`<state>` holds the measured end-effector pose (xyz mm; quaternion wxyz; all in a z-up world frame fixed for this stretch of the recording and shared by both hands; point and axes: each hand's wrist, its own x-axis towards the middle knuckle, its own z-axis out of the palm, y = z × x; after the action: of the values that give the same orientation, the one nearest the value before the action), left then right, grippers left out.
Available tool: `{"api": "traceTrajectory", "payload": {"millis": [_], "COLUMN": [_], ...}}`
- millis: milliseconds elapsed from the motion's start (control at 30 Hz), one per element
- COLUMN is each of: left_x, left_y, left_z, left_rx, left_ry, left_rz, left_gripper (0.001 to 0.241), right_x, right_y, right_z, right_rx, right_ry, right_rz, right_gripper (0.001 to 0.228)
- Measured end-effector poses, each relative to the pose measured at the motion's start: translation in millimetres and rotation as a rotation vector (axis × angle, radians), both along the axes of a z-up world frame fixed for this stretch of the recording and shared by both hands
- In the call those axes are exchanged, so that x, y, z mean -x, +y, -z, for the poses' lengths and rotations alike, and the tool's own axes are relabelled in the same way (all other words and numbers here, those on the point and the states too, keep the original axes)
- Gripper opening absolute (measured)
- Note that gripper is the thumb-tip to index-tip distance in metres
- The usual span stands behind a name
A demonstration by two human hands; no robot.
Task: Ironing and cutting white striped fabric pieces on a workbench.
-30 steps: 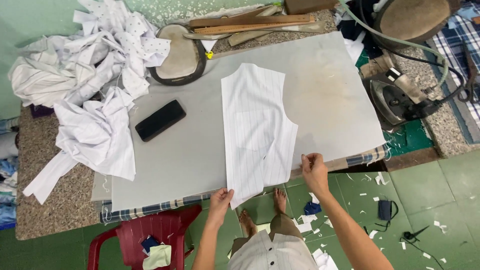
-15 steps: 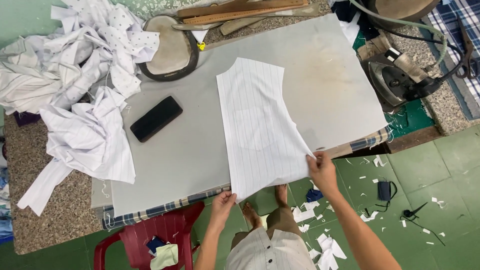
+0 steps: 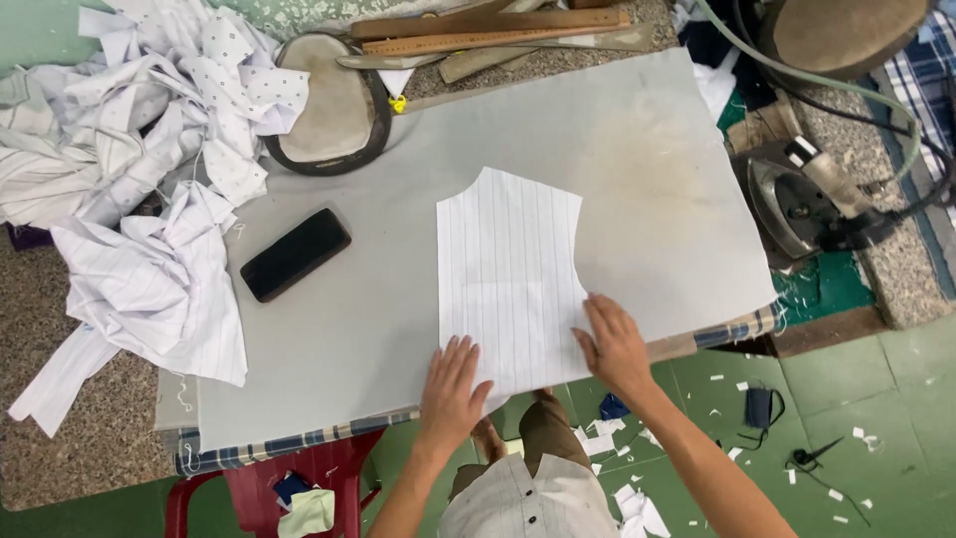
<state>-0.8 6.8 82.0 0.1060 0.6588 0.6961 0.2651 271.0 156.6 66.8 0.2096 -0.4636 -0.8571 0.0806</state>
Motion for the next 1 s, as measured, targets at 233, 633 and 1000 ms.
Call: {"api": "traceTrajectory", "payload": {"millis": [233,633,1000], "left_x": [10.8,139.4,246.3], "left_y": [99.4,148.3,316.6], "left_z": [11.4,29.4,65.8], "left_rx": [0.432,-0.082,-0.279], "left_ry": [0.103,-0.554,-2.015], "left_rz": [0.144,-0.692,-0.868], "left_gripper": [0.061,0.039,0.055], "right_x": [38.1,131.2,188.0], "right_y": [121.8,197.7,204.5], "right_z": [39.1,19.6,54.2], "right_rx": [0.018,0.1,0.272], "right_ry": [-0.189,-0.229,-0.412], "right_rz": [-0.254,0.013,0.158], "right_gripper": [0.042,0.044,0.088]}}
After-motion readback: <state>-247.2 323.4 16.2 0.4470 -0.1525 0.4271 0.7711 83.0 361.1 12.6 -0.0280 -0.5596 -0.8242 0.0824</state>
